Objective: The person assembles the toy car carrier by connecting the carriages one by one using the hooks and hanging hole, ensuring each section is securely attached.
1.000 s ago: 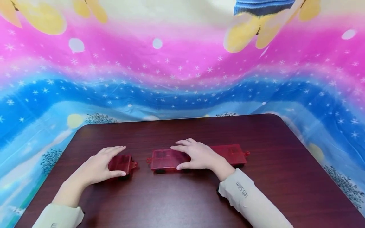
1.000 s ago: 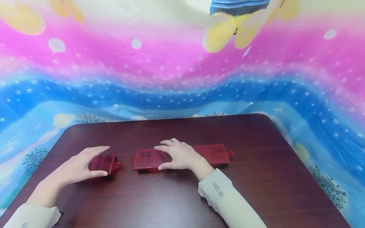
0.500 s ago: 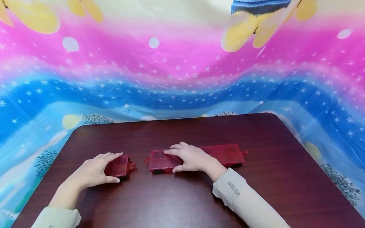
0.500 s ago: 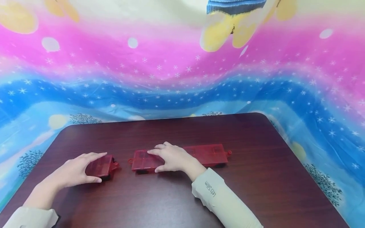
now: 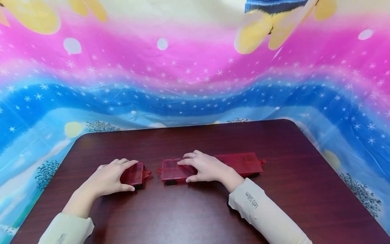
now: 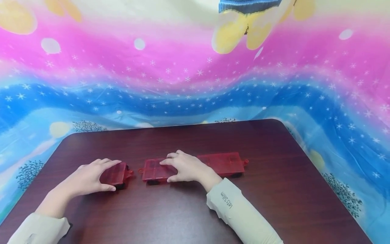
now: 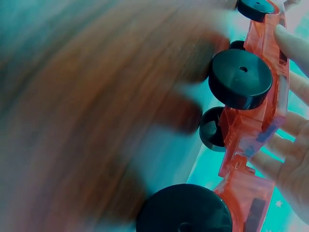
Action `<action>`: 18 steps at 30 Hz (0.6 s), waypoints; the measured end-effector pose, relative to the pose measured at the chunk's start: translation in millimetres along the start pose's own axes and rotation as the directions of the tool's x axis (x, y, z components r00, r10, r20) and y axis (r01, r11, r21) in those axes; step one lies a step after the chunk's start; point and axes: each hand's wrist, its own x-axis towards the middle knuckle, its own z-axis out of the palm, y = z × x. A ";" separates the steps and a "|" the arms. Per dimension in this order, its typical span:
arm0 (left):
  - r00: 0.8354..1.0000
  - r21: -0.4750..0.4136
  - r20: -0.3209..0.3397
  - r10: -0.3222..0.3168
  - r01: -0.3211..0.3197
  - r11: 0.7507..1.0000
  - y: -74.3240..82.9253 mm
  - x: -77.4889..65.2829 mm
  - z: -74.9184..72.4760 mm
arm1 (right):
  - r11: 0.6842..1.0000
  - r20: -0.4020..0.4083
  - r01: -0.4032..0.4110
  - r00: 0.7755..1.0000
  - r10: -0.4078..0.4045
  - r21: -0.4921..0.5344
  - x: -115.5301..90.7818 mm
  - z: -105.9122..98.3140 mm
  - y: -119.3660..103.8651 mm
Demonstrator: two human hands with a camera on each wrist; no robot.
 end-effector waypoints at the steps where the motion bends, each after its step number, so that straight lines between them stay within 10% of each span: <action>1: 1.000 0.002 0.006 0.004 -0.004 1.000 1.7 1.7 -0.5 | 1.000 -0.001 -0.001 1.000 0.001 0.005 -0.3 0.1 0.5; 18: 0.999 0.029 0.037 0.019 -0.020 0.999 14.2 15.6 1.5 | 0.998 0.005 -0.009 1.000 0.009 0.063 -3.7 -1.5 2.8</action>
